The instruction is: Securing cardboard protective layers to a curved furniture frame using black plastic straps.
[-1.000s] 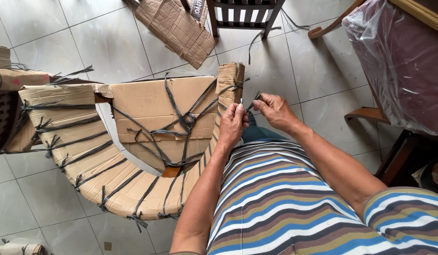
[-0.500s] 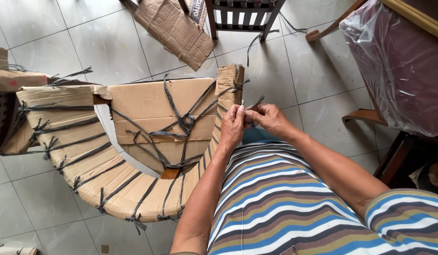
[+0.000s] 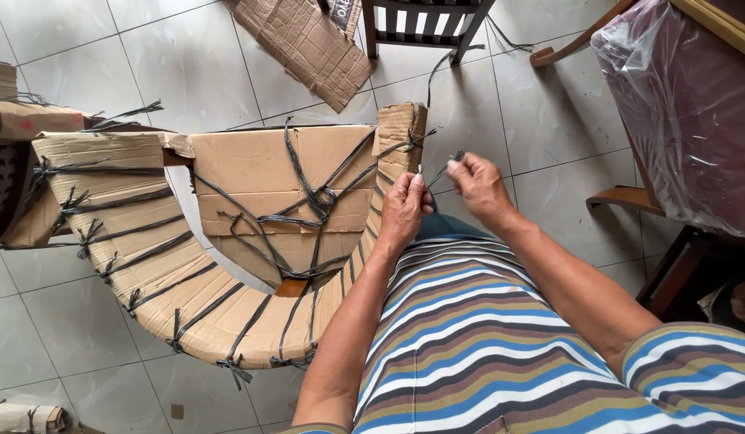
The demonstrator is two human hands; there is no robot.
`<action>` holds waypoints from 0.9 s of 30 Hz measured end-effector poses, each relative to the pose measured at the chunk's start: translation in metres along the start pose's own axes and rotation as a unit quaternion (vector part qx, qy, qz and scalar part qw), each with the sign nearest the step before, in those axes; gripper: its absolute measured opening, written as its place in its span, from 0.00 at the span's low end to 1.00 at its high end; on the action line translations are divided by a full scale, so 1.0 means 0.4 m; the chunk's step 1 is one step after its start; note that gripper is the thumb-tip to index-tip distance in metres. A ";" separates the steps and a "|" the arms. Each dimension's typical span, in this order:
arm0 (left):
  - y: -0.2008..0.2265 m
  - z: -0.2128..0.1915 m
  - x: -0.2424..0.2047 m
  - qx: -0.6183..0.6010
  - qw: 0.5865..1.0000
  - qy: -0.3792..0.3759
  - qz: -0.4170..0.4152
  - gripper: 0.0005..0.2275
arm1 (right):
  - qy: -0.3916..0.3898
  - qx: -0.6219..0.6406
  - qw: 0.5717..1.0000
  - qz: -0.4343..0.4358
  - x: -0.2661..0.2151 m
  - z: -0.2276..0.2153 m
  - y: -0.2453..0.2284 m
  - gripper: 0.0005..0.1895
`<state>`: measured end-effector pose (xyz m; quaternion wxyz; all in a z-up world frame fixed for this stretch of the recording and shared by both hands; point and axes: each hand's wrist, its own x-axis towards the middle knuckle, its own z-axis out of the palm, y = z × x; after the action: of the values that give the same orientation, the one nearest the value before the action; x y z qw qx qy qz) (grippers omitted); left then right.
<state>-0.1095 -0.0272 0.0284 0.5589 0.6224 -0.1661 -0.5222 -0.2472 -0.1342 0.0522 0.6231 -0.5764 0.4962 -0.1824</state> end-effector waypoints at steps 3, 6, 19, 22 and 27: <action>0.010 -0.009 -0.005 0.005 1.000 0.002 -0.002 0.14 | 0.107 0.103 0.987 0.056 0.053 -0.036 -0.002 0.09; 0.040 -0.028 -0.016 0.004 1.000 0.007 -0.007 0.14 | 0.207 0.172 0.961 0.063 0.117 -0.139 0.029 0.08; 0.066 -0.020 -0.016 0.006 0.999 -0.027 -0.021 0.13 | -0.103 0.058 0.991 0.055 -0.035 0.062 -0.071 0.11; 0.027 -0.023 -0.001 -0.003 0.999 -0.042 -0.024 0.14 | -0.062 0.070 0.995 0.042 -0.002 0.063 -0.035 0.09; 0.115 -0.022 -0.029 0.045 0.999 -0.002 0.015 0.13 | -0.069 0.021 0.997 -0.004 -0.010 0.030 -0.101 0.11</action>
<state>-0.0894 -0.0281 0.0723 0.5378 0.6435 -0.1999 -0.5067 -0.2250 -0.1355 0.0883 0.6671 -0.5767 0.4453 -0.1552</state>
